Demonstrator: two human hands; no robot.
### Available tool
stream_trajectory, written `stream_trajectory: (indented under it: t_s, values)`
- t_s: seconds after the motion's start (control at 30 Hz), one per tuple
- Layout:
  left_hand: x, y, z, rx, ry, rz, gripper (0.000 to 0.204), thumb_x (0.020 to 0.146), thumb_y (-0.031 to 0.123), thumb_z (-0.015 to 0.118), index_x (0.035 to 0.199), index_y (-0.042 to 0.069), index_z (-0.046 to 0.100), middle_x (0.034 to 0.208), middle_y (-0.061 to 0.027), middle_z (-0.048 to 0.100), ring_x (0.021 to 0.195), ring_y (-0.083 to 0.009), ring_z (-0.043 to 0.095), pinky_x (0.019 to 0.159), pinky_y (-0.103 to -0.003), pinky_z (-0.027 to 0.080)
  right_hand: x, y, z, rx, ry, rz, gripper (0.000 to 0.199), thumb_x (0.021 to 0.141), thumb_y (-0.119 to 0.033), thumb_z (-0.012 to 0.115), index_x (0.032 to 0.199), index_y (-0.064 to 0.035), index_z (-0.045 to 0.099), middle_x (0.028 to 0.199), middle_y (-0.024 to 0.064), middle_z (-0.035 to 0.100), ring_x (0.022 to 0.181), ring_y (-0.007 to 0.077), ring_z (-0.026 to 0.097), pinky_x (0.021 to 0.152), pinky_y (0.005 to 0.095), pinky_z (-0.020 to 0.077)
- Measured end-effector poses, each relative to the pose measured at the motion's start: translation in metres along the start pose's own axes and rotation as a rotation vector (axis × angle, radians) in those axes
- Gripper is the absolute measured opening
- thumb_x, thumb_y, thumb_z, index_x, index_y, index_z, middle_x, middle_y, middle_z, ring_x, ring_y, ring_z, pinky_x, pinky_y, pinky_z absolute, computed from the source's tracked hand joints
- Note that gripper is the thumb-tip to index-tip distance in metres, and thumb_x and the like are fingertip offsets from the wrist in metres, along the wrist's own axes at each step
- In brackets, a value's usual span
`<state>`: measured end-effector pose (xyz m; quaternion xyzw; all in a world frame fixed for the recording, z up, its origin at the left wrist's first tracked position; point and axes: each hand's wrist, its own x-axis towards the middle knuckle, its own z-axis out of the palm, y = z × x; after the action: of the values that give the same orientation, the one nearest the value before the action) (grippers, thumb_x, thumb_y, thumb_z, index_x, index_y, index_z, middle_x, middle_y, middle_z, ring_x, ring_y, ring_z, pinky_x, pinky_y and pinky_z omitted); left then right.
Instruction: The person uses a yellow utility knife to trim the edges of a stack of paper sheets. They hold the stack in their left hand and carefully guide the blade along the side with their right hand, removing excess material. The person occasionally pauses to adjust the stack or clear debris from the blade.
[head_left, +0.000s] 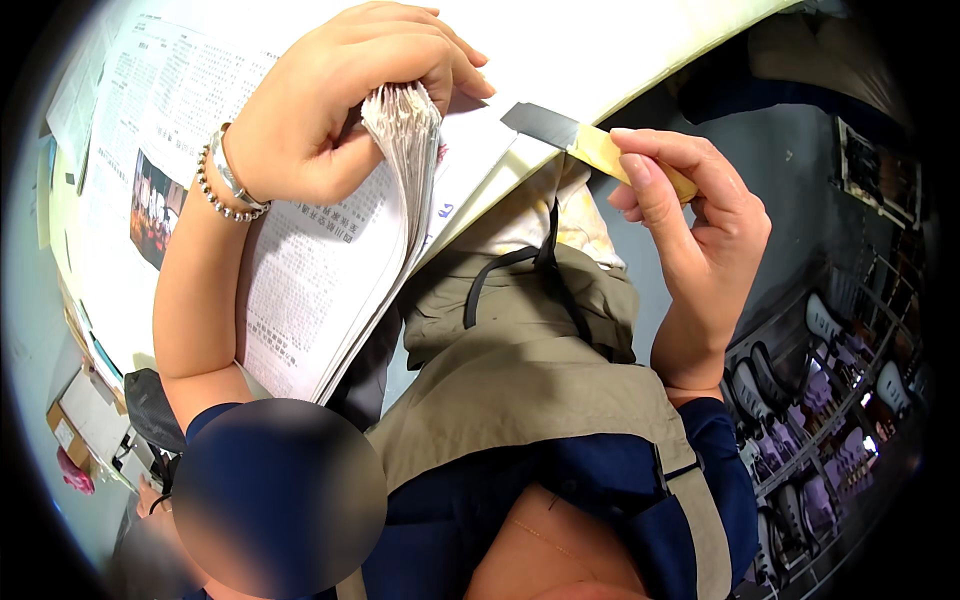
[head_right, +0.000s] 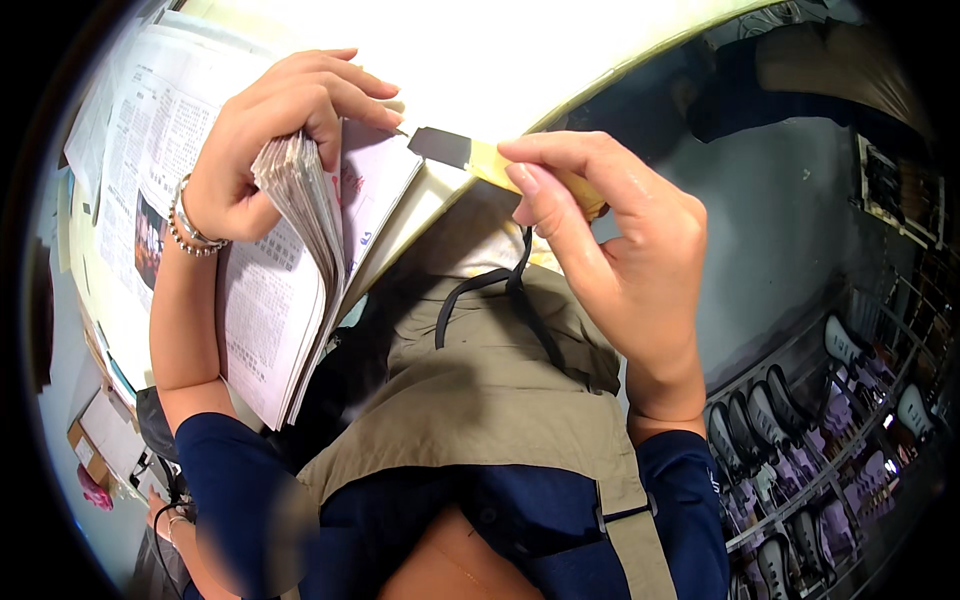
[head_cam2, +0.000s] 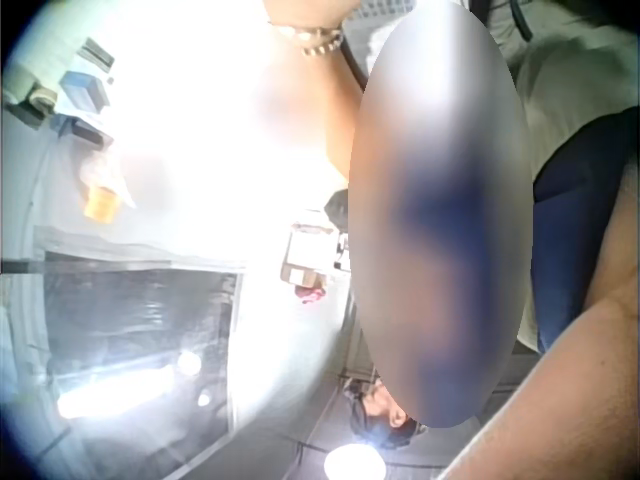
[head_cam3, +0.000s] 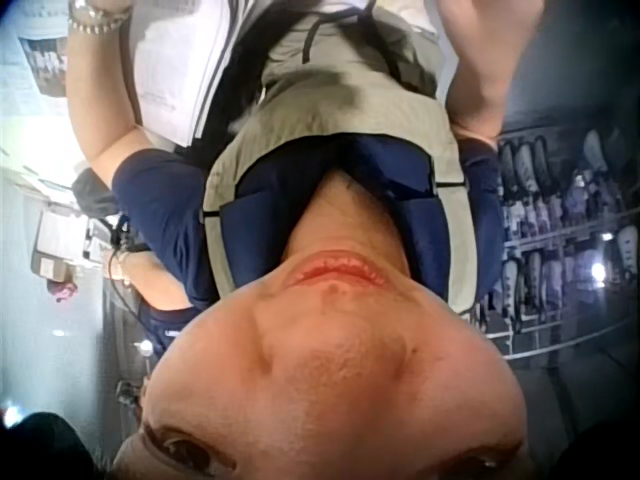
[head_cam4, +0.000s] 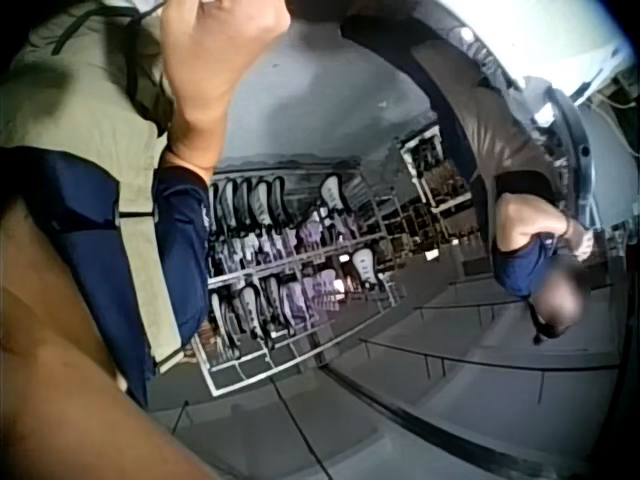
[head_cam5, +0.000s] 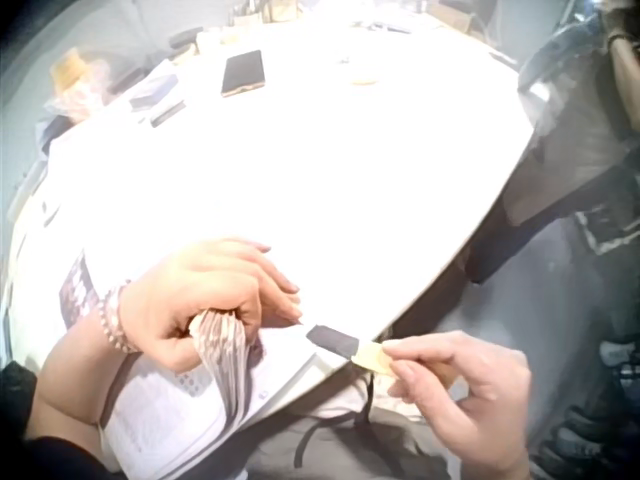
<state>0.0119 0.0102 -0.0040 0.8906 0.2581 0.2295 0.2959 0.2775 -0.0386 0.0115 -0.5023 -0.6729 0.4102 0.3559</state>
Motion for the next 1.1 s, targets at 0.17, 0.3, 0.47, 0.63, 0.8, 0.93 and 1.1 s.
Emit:
stream_trajectory:
  t_s: [0.17,0.3,0.47,0.63,0.8,0.93,1.1]
  values:
    - [-0.003,-0.003,0.000,-0.015,0.013,0.015,0.014,0.067,0.026,0.052,0.066,0.012,0.049,0.098,-0.0161,0.070,0.104,-0.0355,0.063,0.102,-0.055,0.036,0.000,-0.004,0.000,0.030,-0.008,-0.042,0.012,0.085,0.003,0.062,0.095,0.0034,0.068,0.082,0.0084,0.068,0.065,0.0105,0.065,0.058,0.0204,0.0488]
    - [-0.005,-0.005,-0.002,-0.026,0.036,0.042,0.025,0.069,0.037,0.051,0.065,0.013,0.051,0.095,-0.0154,0.071,0.101,-0.0354,0.064,0.101,-0.056,0.037,0.000,-0.005,-0.002,0.051,-0.031,-0.041,0.013,0.085,0.004,0.062,0.097,0.0029,0.068,0.082,0.0084,0.068,0.066,0.0104,0.065,0.058,0.0201,0.0485]
    - [-0.009,-0.003,-0.004,0.032,0.058,0.042,0.023,0.067,0.037,0.052,0.063,0.014,0.053,0.090,-0.0136,0.072,0.098,-0.0349,0.066,0.100,-0.056,0.039,0.000,-0.005,-0.002,0.066,-0.049,-0.043,0.014,0.086,0.004,0.061,0.097,0.0021,0.069,0.082,0.0082,0.068,0.066,0.0098,0.065,0.056,0.0193,0.0476]
    - [-0.011,-0.009,-0.003,0.020,0.096,0.096,0.023,0.066,0.037,0.054,0.063,0.014,0.054,0.090,-0.0127,0.072,0.097,-0.0348,0.067,0.099,-0.056,0.039,0.000,-0.005,-0.002,0.072,-0.035,-0.030,0.013,0.086,0.004,0.061,0.097,0.0022,0.069,0.082,0.0080,0.068,0.066,0.0099,0.065,0.056,0.0192,0.0473]
    - [-0.013,-0.010,-0.004,0.028,0.091,0.115,0.024,0.067,0.038,0.054,0.063,0.013,0.055,0.091,-0.0128,0.072,0.096,-0.0345,0.067,0.099,-0.056,0.039,-0.001,-0.005,-0.003,0.063,-0.007,-0.043,0.014,0.086,0.004,0.061,0.098,0.0030,0.068,0.081,0.0079,0.067,0.066,0.0102,0.065,0.056,0.0197,0.0474]
    - [-0.011,-0.006,-0.004,0.014,0.085,0.090,0.030,0.070,0.042,0.055,0.063,0.013,0.055,0.093,-0.0140,0.072,0.096,-0.0335,0.067,0.098,-0.056,0.040,-0.002,-0.007,-0.002,0.065,-0.060,-0.054,0.014,0.085,0.004,0.061,0.098,0.0026,0.068,0.079,0.0081,0.067,0.064,0.0105,0.064,0.056,0.0207,0.0475]
    - [-0.013,-0.005,-0.002,0.055,0.103,0.111,0.042,0.075,0.054,0.055,0.064,0.013,0.054,0.092,-0.0144,0.071,0.095,-0.0324,0.067,0.097,-0.056,0.041,-0.002,-0.007,0.000,0.047,-0.052,-0.057,0.014,0.084,0.005,0.062,0.096,0.0014,0.068,0.078,0.0082,0.067,0.063,0.0113,0.064,0.055,0.0213,0.0476]
